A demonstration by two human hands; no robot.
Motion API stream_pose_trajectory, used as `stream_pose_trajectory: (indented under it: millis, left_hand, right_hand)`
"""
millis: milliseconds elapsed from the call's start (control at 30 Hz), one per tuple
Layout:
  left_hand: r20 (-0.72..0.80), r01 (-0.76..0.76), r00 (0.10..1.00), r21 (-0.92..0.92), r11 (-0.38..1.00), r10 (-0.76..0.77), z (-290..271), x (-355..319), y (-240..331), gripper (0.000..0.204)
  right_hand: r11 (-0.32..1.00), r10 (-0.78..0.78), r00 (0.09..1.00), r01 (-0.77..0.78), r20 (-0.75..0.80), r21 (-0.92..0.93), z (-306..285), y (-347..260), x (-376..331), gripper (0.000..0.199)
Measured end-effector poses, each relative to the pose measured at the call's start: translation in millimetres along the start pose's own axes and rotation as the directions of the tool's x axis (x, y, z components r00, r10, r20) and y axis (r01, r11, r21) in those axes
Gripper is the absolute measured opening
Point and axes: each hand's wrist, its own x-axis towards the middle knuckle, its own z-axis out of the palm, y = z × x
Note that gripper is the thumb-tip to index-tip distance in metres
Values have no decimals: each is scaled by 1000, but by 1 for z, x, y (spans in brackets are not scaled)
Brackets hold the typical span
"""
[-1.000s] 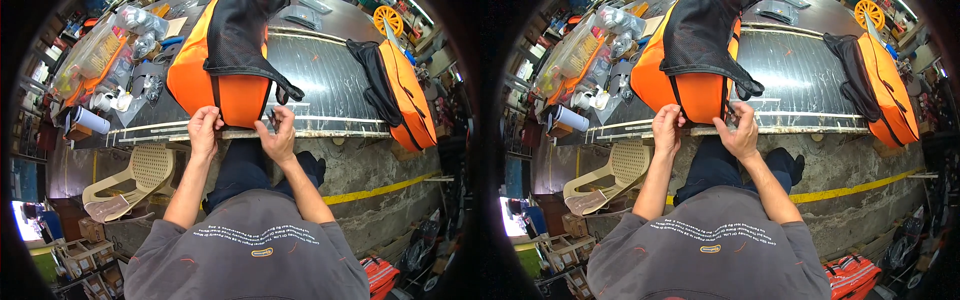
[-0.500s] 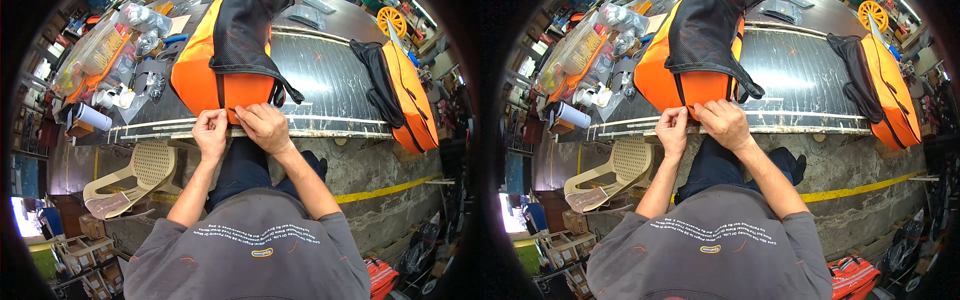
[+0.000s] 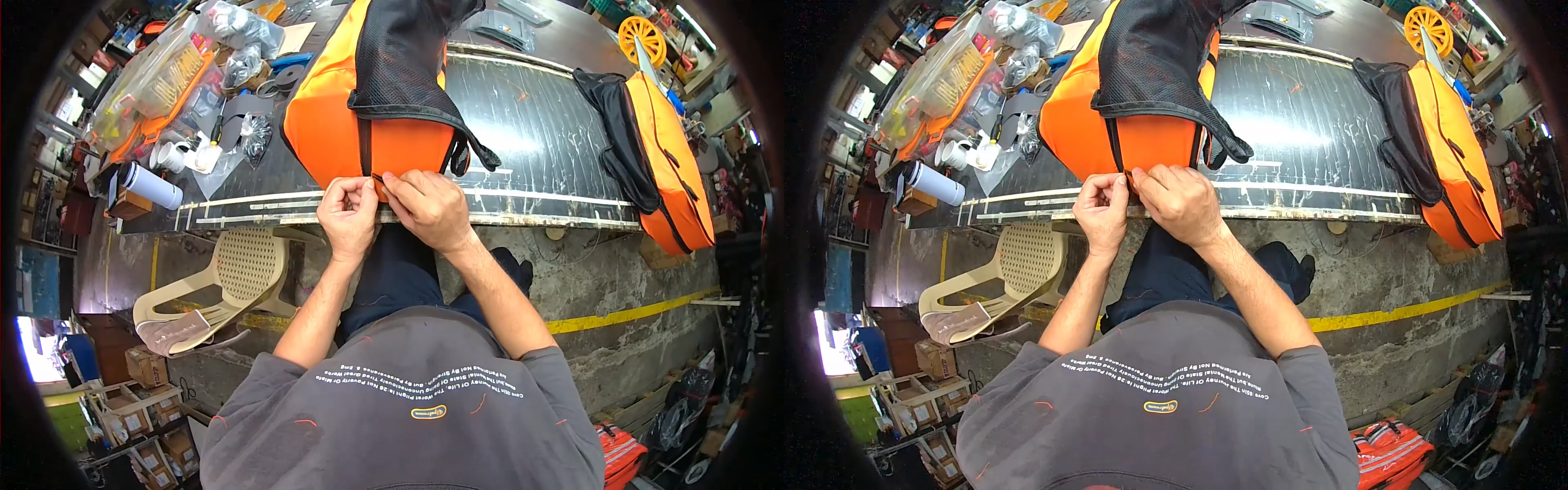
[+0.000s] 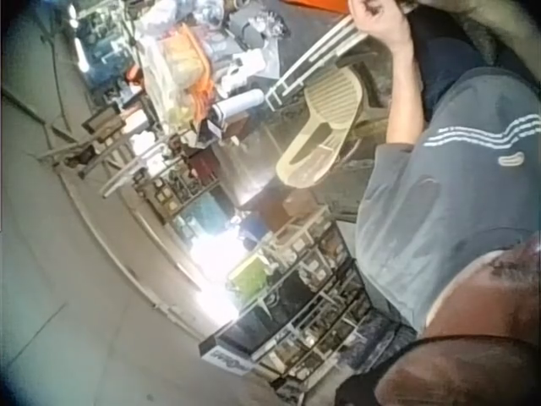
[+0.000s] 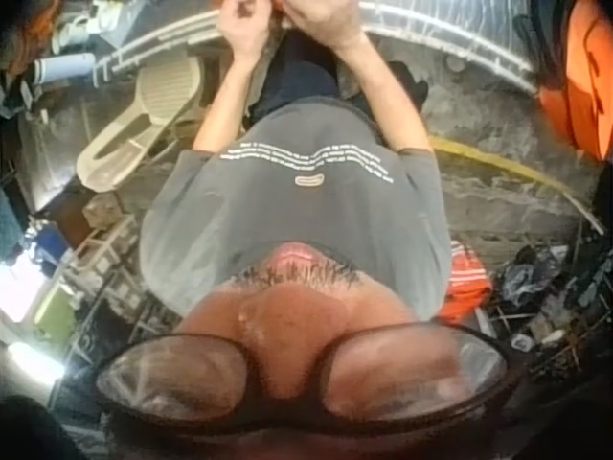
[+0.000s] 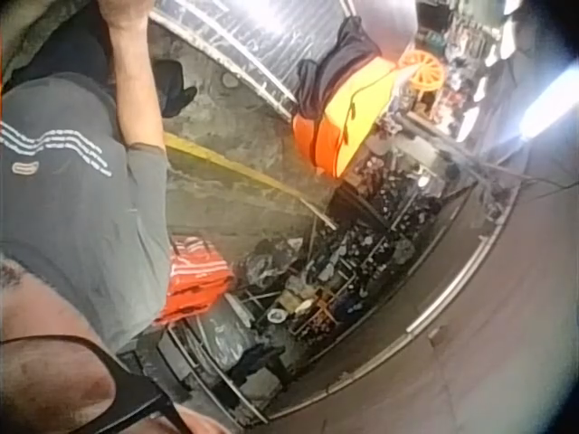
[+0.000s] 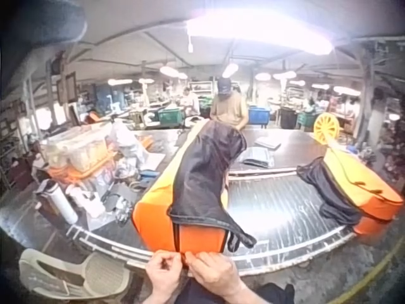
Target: Trimming loose threads from orange bags and mesh inserts using thread snips.
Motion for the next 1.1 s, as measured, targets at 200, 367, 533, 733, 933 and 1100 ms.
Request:
stream_pose_trajectory:
  millis: [200, 367, 533, 733, 933, 1100]
  left_hand:
    - [19, -38, 999, 24, 999, 38, 2, 0, 4, 7]
    - [60, 175, 984, -136, 975, -169, -1, 1, 5, 8]
    - [97, 231, 971, -177, 957, -216, -6, 11, 5, 8]
    - [127, 321, 946, -254, 913, -297, -10, 18, 9, 9]
    - [81, 291, 957, -222, 930, -280, -6, 8, 11, 9]
    - [63, 143, 989, -100, 985, -137, 0, 1, 18, 6]
  right_hand:
    - [999, 44, 995, -46, -94, -18, 5, -5, -2, 24]
    - [976, 216, 971, -211, -102, 58, 15, -14, -17, 24]
    - [959, 275, 955, -266, -109, 95, 23, -16, -24, 24]
    - [991, 132, 981, -131, -142, 15, 25, -15, -11, 19]
    - [993, 110, 984, -114, -142, -21, 27, -14, -10, 17]
    - [993, 97, 983, -107, -154, -57, 27, -11, -10, 16]
